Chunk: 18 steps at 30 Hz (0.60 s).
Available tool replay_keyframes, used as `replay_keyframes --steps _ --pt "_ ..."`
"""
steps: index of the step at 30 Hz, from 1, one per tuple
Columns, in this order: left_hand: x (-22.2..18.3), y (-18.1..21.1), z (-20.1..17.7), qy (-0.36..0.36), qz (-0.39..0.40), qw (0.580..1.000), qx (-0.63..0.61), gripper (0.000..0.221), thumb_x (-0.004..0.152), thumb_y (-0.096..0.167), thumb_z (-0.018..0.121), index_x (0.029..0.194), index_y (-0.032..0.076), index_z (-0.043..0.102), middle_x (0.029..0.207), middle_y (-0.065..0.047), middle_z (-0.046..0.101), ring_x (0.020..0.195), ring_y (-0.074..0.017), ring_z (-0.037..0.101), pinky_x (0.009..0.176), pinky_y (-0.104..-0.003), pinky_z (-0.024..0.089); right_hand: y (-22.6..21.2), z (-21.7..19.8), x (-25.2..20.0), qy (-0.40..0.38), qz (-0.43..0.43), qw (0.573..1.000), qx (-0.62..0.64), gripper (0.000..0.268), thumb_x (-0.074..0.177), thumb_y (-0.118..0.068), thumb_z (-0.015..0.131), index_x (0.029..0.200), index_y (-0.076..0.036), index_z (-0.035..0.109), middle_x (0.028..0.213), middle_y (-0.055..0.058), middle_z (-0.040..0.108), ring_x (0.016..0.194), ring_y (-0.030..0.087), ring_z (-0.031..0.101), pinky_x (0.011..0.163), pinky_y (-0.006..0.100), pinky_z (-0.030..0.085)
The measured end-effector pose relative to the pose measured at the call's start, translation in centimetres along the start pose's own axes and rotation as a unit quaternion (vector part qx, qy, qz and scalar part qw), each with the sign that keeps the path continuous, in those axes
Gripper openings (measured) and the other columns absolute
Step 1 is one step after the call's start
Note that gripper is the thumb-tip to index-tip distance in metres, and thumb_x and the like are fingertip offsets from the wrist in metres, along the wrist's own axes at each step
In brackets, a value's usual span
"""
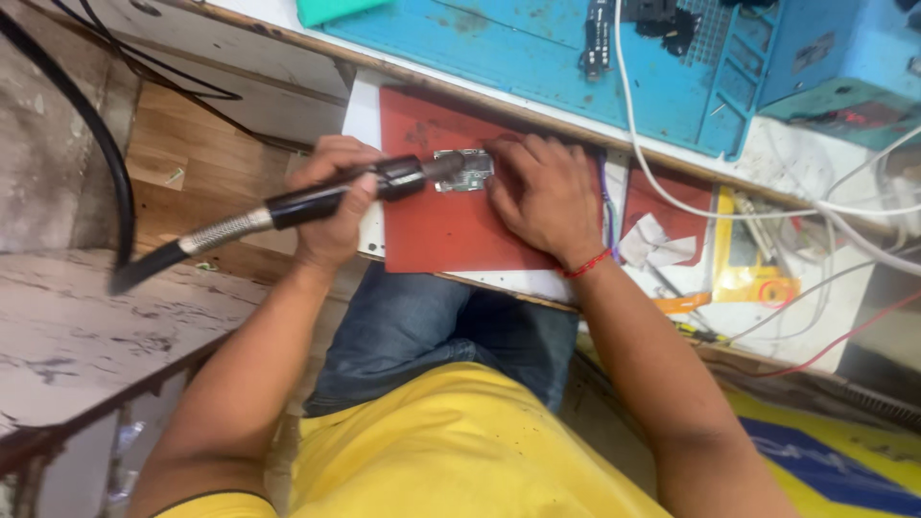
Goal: The person uses a hot air gun to heat a small circuit board placed on a red mat. They then use a metal tool to scrape and clean the surface of the board, repeating the heating and scraping process.
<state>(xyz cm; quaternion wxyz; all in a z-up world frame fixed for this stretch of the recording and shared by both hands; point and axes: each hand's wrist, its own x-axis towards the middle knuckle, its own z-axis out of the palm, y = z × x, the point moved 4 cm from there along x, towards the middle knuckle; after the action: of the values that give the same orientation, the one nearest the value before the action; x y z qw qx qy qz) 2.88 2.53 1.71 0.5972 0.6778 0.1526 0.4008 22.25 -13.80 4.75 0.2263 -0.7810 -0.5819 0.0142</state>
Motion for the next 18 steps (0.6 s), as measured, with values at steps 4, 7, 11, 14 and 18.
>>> replay_keyframes --steps 4,7,11,14,18 --pt "-0.02 0.26 0.02 -0.03 0.025 0.999 0.023 0.023 0.097 0.02 0.068 0.106 -0.001 0.068 0.108 -0.012 0.071 0.108 -0.0249 0.063 0.098 -0.036 0.052 0.07 0.17 0.12 -0.025 0.023 0.999 -0.017 0.035 0.09 -0.027 0.073 0.124 -0.017 0.071 0.1 0.007 0.062 0.096 0.028 0.06 0.082 0.046 0.042" --pt "0.27 0.48 -0.37 -0.004 0.007 1.0 0.0 0.024 0.098 0.021 0.067 0.108 -0.001 0.068 0.107 -0.012 0.071 0.105 -0.0241 0.062 0.099 -0.036 0.051 -0.07 0.28 0.38 -0.04 0.04 0.998 -0.016 0.037 0.089 -0.027 0.073 0.125 -0.018 0.071 0.098 0.006 0.062 0.094 0.028 0.059 0.082 0.045 0.042" --pt "0.27 0.47 -0.3 -0.009 0.011 1.0 0.005 0.023 0.098 0.022 0.067 0.106 0.0 0.068 0.106 -0.012 0.071 0.106 -0.0243 0.062 0.101 -0.037 0.051 0.01 0.24 0.4 -0.036 0.04 0.998 -0.02 0.039 0.089 -0.027 0.073 0.126 -0.016 0.07 0.101 0.006 0.062 0.097 0.028 0.059 0.083 0.044 0.042" --pt "-0.12 0.35 -0.47 -0.011 0.013 0.999 0.033 0.024 0.097 0.024 0.068 0.106 0.001 0.068 0.106 -0.012 0.071 0.108 -0.0252 0.063 0.102 -0.038 0.051 0.18 0.59 0.14 -0.034 0.036 0.998 -0.03 0.039 0.09 -0.027 0.074 0.126 -0.015 0.07 0.103 0.006 0.062 0.098 0.028 0.059 0.085 0.044 0.042" --pt "-0.15 0.29 -0.63 -0.027 0.021 0.999 0.007 0.024 0.098 0.027 0.068 0.106 0.004 0.067 0.107 -0.01 0.073 0.106 -0.0235 0.065 0.103 -0.037 0.051 0.39 0.71 -0.15 -0.035 0.054 0.998 -0.016 0.039 0.092 -0.025 0.075 0.129 -0.014 0.071 0.098 0.005 0.061 0.096 0.028 0.058 0.089 0.044 0.043"
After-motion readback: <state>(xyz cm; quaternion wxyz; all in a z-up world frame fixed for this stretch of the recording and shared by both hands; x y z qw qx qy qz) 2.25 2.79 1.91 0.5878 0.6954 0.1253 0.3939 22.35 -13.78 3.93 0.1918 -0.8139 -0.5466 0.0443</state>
